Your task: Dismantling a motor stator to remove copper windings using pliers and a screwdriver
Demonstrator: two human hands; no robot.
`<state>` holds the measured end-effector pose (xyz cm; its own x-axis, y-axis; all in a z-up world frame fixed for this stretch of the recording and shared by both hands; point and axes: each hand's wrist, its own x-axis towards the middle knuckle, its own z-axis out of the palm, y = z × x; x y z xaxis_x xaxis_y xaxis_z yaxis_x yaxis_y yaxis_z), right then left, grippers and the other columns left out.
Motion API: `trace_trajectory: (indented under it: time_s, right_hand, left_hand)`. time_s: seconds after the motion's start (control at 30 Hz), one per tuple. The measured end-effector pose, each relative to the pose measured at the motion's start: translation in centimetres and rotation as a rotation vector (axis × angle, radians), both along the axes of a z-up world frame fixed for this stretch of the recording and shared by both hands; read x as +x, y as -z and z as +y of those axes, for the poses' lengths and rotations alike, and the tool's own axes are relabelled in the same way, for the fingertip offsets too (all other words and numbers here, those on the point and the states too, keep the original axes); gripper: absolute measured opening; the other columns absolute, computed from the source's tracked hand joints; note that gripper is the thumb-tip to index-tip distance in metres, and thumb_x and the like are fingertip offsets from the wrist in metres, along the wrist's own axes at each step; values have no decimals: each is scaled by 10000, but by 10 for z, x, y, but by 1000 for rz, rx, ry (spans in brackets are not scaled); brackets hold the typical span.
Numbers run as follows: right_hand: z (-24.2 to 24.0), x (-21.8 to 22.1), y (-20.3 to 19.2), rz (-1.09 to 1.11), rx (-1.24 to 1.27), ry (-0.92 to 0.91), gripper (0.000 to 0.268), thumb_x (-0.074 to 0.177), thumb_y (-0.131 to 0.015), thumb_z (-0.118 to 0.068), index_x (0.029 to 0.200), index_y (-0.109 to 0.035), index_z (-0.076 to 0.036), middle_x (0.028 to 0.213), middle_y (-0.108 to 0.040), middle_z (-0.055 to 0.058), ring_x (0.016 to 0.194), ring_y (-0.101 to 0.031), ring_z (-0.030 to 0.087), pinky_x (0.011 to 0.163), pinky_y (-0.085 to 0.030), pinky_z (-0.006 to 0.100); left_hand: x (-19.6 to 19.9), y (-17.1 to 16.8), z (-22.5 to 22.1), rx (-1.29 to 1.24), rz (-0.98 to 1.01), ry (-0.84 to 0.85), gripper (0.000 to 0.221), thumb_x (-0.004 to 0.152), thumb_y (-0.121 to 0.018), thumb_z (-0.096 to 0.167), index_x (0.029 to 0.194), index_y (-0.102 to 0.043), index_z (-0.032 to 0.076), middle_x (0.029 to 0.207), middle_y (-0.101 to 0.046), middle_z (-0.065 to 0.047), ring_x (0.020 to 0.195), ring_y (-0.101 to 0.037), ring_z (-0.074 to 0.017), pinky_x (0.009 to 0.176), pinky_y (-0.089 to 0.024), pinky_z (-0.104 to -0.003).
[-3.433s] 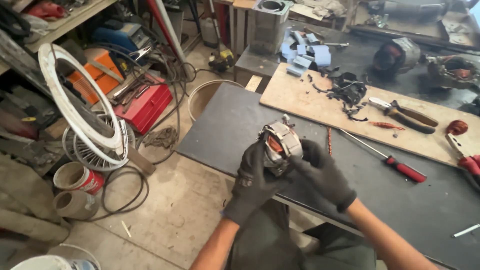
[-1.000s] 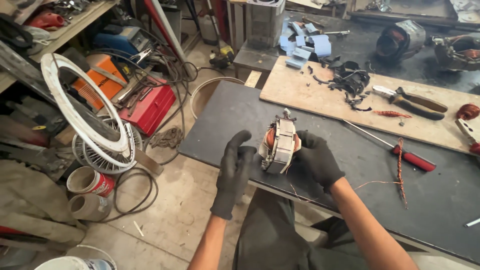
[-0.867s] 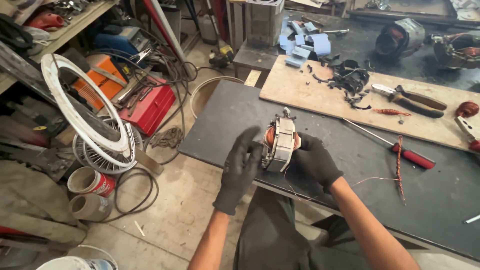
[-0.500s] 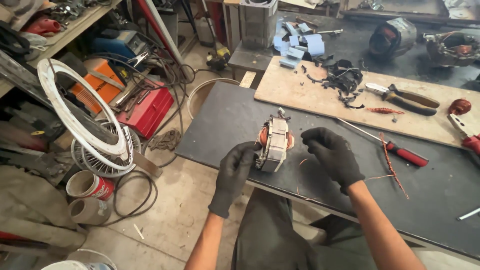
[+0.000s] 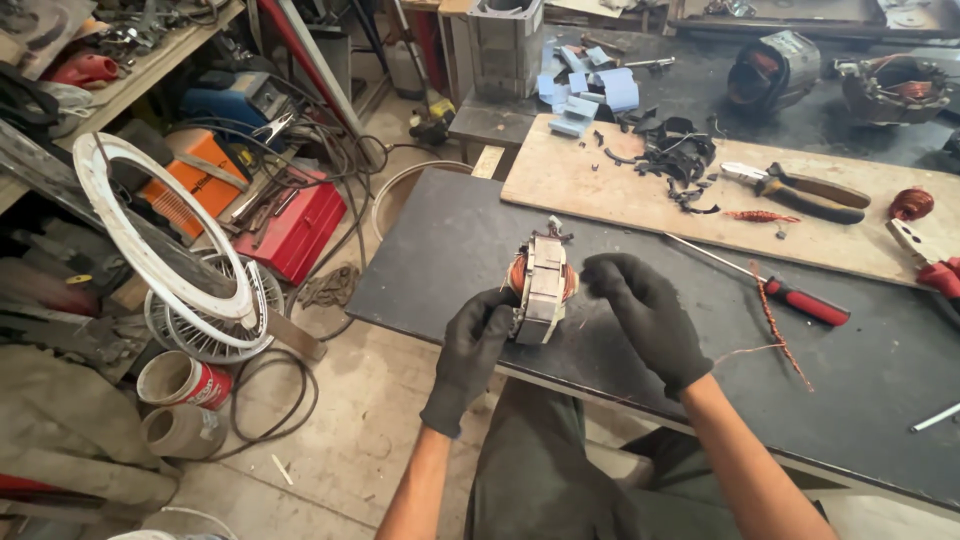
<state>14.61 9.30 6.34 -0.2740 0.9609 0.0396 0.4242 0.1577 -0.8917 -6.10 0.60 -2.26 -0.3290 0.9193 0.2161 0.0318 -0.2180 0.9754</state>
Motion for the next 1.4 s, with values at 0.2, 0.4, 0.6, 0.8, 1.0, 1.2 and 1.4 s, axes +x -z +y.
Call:
trace_trajectory:
  time_s: [0.2, 0.4, 0.6, 0.8, 1.0, 1.2, 1.4]
  right_hand:
    - [5, -17, -3, 173, -268, -117, 491, 893, -752, -334, 1336, -688, -132, 1086, -773, 160, 1057, -732, 268, 946, -538, 430]
    - [2, -12, -2, 298, -414, -101, 415, 900, -737, -196, 1281, -706, -36, 981, -748, 140, 926, -703, 220, 891, -549, 368]
    - [-18, -20, -31, 291, -431, -323, 566, 854, -741, -85, 1405, -636, -10, 1036, -763, 180, 1000, -698, 250, 915, -566, 402]
    - [-7, -17, 19, 418, -499, -267, 345, 894, -721, -60, 1233, -720, 9, 993, -764, 183, 926, -709, 241, 865, -578, 406]
    - [4, -1, 31, 330, -357, -213, 228, 925, -748, -238, 1017, -762, -30, 887, -740, 144, 886, -683, 220, 833, -545, 372]
    - [24, -4, 48, 200, -281, 5, 222, 957, -731, -299, 1089, -778, -126, 900, -769, 110, 896, -727, 192, 846, -546, 326]
    - [15, -24, 30, 407, -190, 90, 413, 939, -722, -179, 1313, -647, -19, 860, -734, 120, 748, -681, 174, 731, -518, 273]
  left_hand:
    - [1, -5, -3, -70, 77, -27, 321, 1011, -616, 362, 1204, -736, 135, 941, -750, -100, 938, -672, -124, 891, -553, -374]
    - [1, -7, -2, -44, 19, -24, 295, 1006, -631, 336, 1170, -757, 126, 928, -736, -57, 942, -621, -91, 895, -553, -351]
    - [-18, 27, 8, 51, 230, 76, 441, 1039, -509, 483, 1080, -748, 115, 995, -740, -163, 966, -714, -226, 910, -541, -434]
    - [-18, 13, 9, 83, 374, 177, 562, 1056, -314, 518, 1183, -699, 127, 1153, -690, -193, 1099, -677, -400, 976, -509, -532]
    - [-4, -17, 5, 78, 414, 143, 472, 1040, -377, 429, 1070, -713, 99, 998, -688, -228, 996, -700, -448, 911, -550, -512]
    - [-8, 13, 16, -67, 168, -72, 476, 1061, -395, 469, 1182, -726, 149, 1010, -710, -203, 1024, -704, -274, 946, -548, -425]
    - [-2, 4, 16, -90, -124, -213, 471, 1029, -462, 490, 1265, -670, 140, 916, -729, -126, 745, -675, -183, 685, -585, -306]
